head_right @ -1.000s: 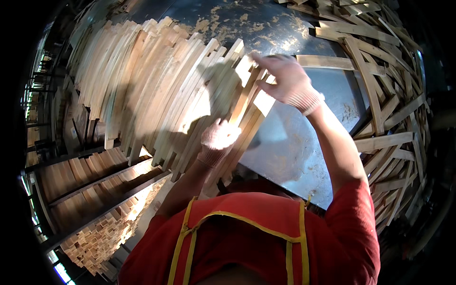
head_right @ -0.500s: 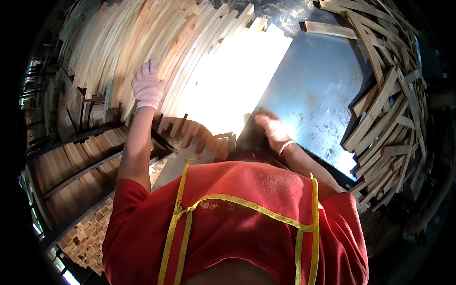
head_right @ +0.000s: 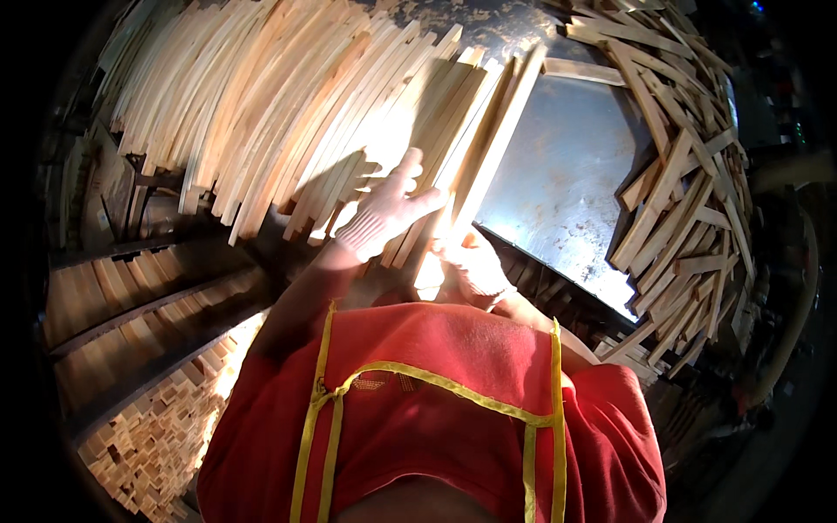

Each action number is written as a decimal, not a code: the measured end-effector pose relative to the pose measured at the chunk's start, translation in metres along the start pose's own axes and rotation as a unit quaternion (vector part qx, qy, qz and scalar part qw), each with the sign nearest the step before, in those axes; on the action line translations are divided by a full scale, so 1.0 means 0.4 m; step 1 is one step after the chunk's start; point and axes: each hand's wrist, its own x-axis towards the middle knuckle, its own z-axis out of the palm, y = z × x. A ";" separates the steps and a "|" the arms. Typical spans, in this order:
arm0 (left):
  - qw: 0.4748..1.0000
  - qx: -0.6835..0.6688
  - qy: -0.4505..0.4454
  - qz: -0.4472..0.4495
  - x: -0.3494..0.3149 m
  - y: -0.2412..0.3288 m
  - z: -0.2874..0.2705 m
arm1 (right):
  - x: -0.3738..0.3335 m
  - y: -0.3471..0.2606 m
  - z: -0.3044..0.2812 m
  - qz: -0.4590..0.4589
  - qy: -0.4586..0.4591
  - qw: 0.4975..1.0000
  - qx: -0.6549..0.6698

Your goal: The person picks up thin wooden planks from a scattered pile on the floor and arranges them into a neat, vertical stack. The worker repeatedly selects individual pieces, aligns them, and places them into the growing stack, maintaining a consistent order throughout the process.

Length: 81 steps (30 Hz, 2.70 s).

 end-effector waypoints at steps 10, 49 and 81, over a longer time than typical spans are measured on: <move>0.995 -0.098 0.025 -0.025 0.149 0.058 -0.147 | 0.113 -0.037 -0.238 -0.136 0.065 0.970 -0.189; 0.844 -0.411 0.176 -0.297 -0.350 -0.277 0.109 | 0.252 -0.502 -0.550 -0.239 0.213 0.889 -0.328; 0.979 0.134 -0.001 -0.157 0.136 0.103 -0.147 | 0.313 -0.529 -0.459 -0.165 0.332 0.669 -0.644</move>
